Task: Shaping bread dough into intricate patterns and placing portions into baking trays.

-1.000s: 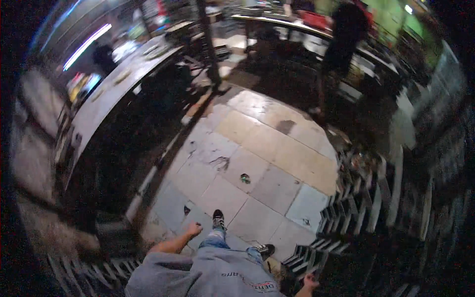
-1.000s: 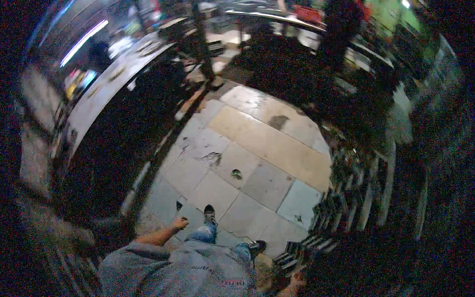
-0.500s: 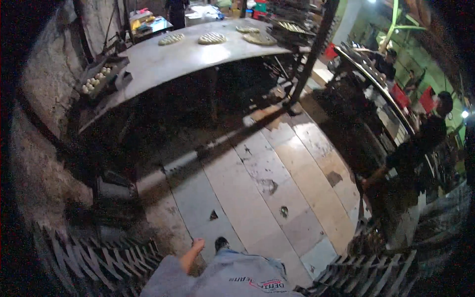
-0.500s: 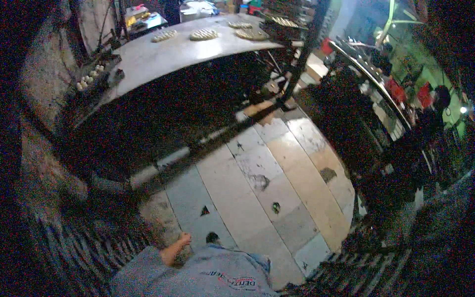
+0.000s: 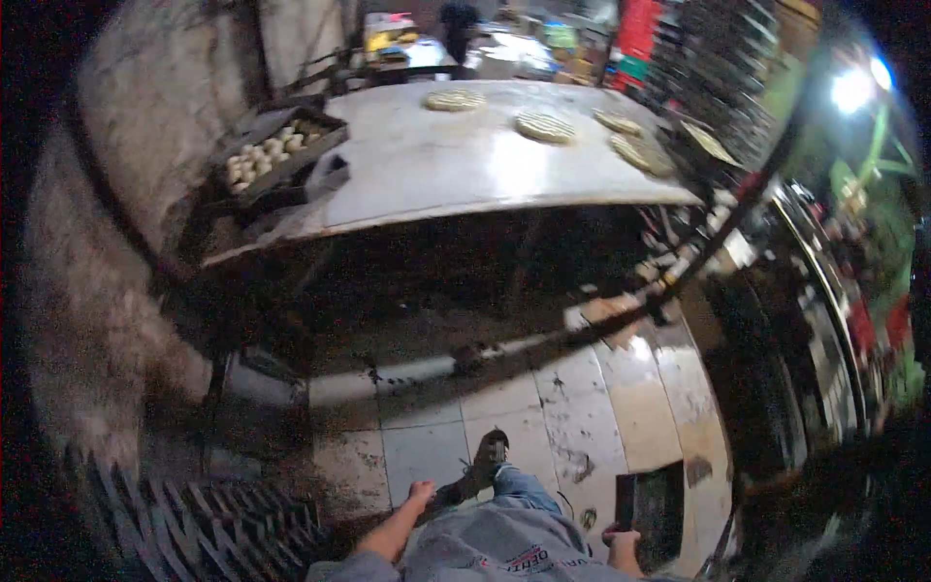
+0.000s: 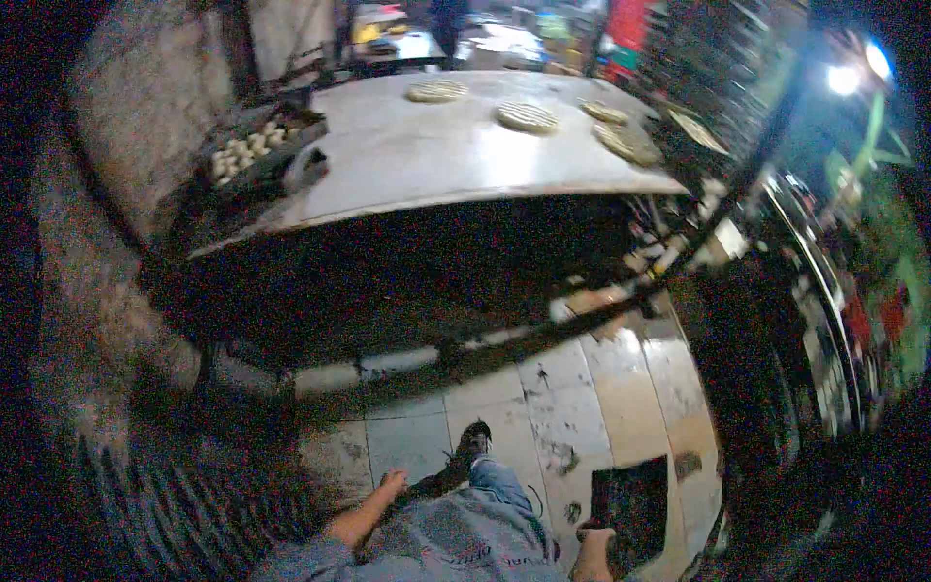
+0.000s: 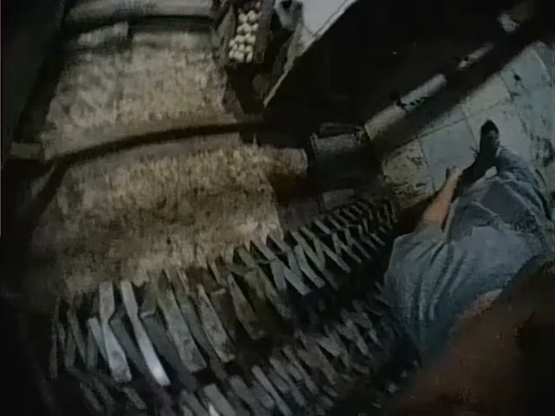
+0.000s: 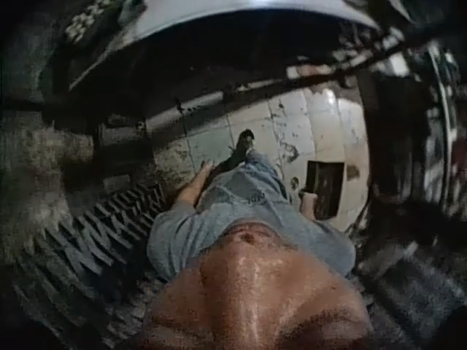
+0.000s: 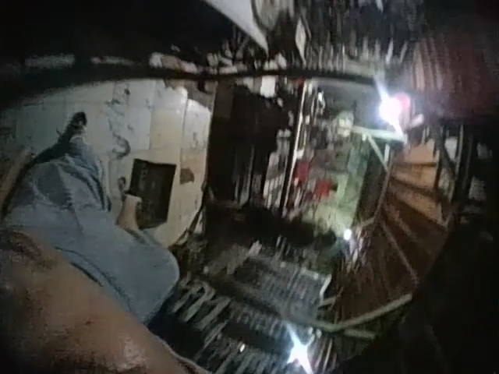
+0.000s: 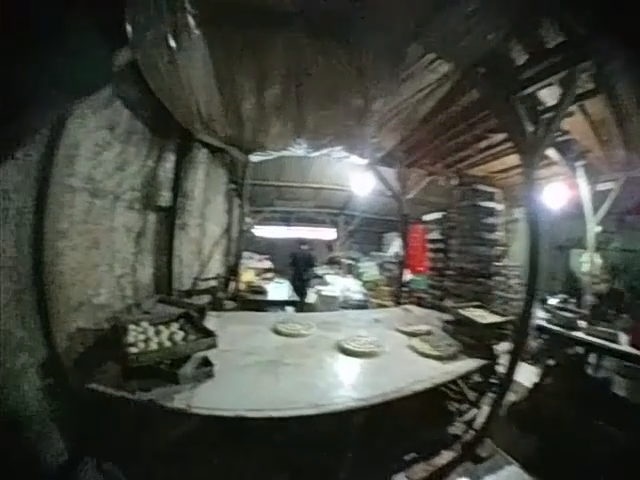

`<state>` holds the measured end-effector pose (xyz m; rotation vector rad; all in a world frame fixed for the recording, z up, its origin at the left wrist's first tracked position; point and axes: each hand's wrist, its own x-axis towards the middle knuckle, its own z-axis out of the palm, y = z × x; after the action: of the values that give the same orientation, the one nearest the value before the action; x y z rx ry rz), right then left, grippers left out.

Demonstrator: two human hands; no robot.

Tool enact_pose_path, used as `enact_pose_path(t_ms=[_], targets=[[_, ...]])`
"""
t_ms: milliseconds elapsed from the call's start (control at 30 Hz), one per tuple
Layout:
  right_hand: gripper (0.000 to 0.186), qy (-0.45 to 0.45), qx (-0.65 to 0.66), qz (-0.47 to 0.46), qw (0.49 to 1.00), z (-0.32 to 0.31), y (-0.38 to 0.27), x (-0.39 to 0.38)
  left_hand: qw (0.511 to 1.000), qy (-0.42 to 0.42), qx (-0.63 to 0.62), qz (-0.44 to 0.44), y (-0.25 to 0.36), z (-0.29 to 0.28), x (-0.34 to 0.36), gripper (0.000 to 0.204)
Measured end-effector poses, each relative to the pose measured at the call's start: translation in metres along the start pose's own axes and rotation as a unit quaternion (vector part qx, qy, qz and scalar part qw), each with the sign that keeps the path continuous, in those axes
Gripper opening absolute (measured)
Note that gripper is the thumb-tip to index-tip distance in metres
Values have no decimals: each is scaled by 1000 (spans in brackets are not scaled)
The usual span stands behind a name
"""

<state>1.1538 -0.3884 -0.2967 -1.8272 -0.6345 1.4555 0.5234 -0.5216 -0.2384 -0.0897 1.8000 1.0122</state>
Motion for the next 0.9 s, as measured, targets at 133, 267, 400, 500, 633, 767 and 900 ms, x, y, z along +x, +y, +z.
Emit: enact_pose_path(t_ms=[133,267,400,500,633,767,900], targets=[[52,-90,210,162,960,258,-218,-3,994,96,-37,-27,36,-37,19,26],[47,-241,237,209,918,431,-358,-60,968,183,-132,-108,57,-84,72,23],[33,-266,275,86,920,586,-452,-165,943,153,-268,123,154,-121,78,16],[26,-242,137,-198,940,630,-437,-86,939,149,-296,96,255,-135,90,19],[30,-335,136,-225,905,781,-435,-45,900,14,-277,336,297,-172,123,25],[28,-522,243,-121,809,862,-564,-249,939,84,-133,305,406,-192,102,23],[16,-563,158,-195,787,984,-578,-234,924,-54,-234,297,444,-238,160,25]])
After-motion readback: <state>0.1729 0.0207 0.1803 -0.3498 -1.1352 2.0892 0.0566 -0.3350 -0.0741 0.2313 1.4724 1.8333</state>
